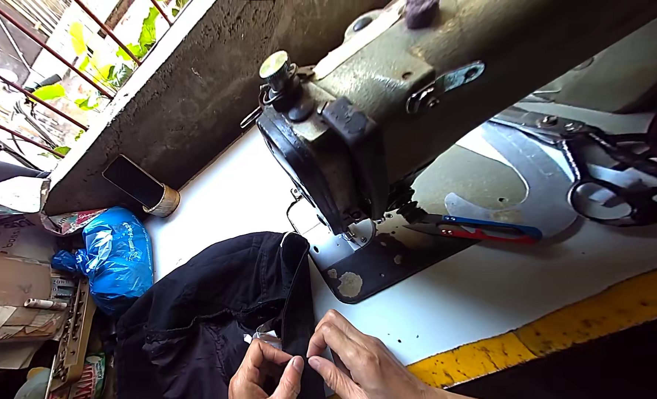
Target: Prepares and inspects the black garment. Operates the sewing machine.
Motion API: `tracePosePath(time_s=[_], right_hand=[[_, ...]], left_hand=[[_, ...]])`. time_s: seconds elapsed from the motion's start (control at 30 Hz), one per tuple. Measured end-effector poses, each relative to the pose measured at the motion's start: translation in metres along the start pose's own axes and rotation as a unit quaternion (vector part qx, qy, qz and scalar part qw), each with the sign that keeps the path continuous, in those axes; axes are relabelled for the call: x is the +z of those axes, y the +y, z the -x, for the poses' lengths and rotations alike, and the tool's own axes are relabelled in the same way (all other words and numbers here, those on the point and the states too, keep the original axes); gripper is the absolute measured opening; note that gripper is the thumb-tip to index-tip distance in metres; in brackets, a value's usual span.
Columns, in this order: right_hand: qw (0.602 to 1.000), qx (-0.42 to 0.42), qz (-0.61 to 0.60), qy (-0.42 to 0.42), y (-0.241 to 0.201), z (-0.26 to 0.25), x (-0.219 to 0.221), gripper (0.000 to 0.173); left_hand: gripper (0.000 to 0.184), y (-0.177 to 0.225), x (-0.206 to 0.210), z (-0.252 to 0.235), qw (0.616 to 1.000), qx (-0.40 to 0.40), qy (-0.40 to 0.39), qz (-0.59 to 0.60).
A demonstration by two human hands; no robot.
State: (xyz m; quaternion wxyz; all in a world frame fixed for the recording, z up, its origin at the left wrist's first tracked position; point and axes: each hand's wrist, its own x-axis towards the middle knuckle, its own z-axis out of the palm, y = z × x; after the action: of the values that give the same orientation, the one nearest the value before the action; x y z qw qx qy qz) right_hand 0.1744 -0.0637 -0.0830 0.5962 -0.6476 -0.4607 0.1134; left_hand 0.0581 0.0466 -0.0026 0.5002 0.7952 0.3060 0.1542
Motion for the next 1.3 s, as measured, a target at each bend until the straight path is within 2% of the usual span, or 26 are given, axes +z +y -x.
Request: tracePosePath(time_s=[0.13,0.27,0.37,0.47,0.57,0.67,0.77,0.87,0.93,1.07,1.17,1.3], right_hand=[[1.0,0.004,0.015,-0.002,-0.001,-0.002,0.001,0.016],[0.999,0.002,0.037,-0.008,-0.003,-0.003,0.001,0.015],[0.998,-0.001,0.064,-0.013,-0.006,-0.008,0.001,0.014],[0.996,0.003,0.072,-0.057,-0.006,-0.018,-0.007,0.019],[0.99,0.014,0.06,-0.13,-0.004,-0.029,-0.019,0.032],[0.986,-0.071,0.089,-0.124,0.005,-0.039,-0.024,0.039],[0.968,-0.202,0.115,-0.091,0.013,-0.058,-0.036,0.033],[0.94,-0.286,0.093,-0.159,0.01,-0.077,-0.051,0.027],[0.924,-0.299,0.078,-0.226,0.008,-0.084,-0.057,0.023],[0.9,-0.289,0.091,-0.314,0.007,-0.096,-0.058,0.024],[0.881,-0.27,0.114,-0.372,-0.005,-0.106,-0.058,0.017],[0.866,-0.239,0.118,-0.423,-0.013,-0.115,-0.057,0.008]], left_hand=[[0.039,-0.004,0.005,-0.001,0.997,-0.005,0.023,0.076],[0.045,-0.006,0.011,0.002,0.995,-0.004,0.039,0.094],[0.054,-0.008,0.019,0.006,0.996,0.045,0.069,0.034],[0.064,-0.016,0.03,0.012,0.981,0.139,0.118,-0.059],[0.077,-0.016,0.029,0.015,0.986,0.102,0.135,-0.002],[0.083,-0.011,0.026,0.014,0.984,0.04,0.134,0.108],[0.082,-0.005,0.026,0.014,0.981,0.011,0.123,0.146],[0.082,-0.007,0.028,0.014,0.984,0.044,0.118,0.122],[0.084,-0.008,0.03,0.014,0.987,0.075,0.12,0.074],[0.088,-0.008,0.036,0.015,0.984,0.127,0.127,-0.012],[0.09,-0.007,0.038,0.014,0.978,0.149,0.134,-0.052],[0.094,-0.005,0.038,0.013,0.978,0.138,0.139,-0.069]])
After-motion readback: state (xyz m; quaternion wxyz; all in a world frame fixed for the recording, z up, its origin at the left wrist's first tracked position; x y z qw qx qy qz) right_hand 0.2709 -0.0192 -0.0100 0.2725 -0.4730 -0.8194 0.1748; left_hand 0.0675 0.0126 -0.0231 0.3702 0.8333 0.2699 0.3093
